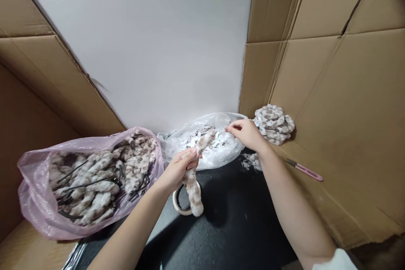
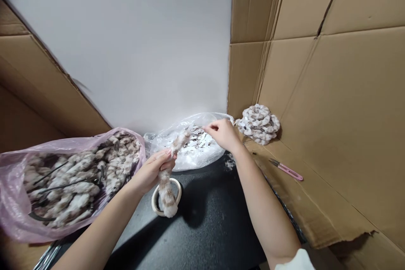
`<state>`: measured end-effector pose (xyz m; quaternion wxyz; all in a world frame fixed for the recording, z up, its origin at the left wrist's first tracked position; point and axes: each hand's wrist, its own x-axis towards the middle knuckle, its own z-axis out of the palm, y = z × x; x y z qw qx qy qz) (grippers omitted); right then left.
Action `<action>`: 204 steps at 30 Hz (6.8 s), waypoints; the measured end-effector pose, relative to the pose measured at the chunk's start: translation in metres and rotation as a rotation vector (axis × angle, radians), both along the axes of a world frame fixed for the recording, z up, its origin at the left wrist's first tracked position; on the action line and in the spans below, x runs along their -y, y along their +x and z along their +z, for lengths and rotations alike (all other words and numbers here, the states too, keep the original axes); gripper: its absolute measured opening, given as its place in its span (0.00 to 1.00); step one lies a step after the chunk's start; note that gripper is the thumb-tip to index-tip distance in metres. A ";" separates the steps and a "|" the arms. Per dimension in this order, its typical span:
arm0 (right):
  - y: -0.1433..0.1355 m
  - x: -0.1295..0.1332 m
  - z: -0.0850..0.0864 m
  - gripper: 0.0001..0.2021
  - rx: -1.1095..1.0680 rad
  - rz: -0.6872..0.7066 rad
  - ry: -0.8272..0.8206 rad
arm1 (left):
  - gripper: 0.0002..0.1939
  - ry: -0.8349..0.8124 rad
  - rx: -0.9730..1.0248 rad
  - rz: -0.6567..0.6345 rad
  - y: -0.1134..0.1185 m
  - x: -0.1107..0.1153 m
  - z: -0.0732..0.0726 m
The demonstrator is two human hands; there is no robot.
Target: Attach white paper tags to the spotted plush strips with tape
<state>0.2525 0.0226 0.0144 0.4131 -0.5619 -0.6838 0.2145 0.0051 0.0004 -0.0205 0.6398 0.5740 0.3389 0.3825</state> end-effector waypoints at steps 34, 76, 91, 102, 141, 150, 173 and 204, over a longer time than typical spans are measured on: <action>0.042 0.005 0.003 0.02 0.145 0.174 -0.346 | 0.20 -0.004 -0.177 -0.044 0.000 -0.008 -0.014; 0.010 0.017 0.018 0.16 0.114 0.429 -0.156 | 0.17 -0.043 -0.113 -0.098 -0.001 -0.007 -0.012; 0.013 0.016 0.017 0.07 0.177 0.315 -0.203 | 0.16 -0.073 -0.097 -0.102 0.000 -0.006 -0.010; 0.012 0.015 0.017 0.07 0.182 0.314 -0.166 | 0.16 -0.067 -0.085 -0.114 -0.002 -0.006 -0.009; -0.003 0.009 0.011 0.15 -0.097 0.410 -0.068 | 0.16 -0.030 -0.063 -0.095 -0.005 -0.008 -0.008; 0.047 0.006 0.009 0.03 0.448 -0.093 -0.246 | 0.17 -0.058 -0.054 -0.091 -0.004 -0.009 -0.010; -0.015 0.015 0.008 0.15 0.082 0.458 -0.285 | 0.18 -0.035 -0.103 -0.114 0.000 -0.006 -0.010; -0.025 0.018 0.010 0.08 0.079 0.566 -0.275 | 0.19 -0.008 -0.175 -0.103 0.006 -0.001 -0.007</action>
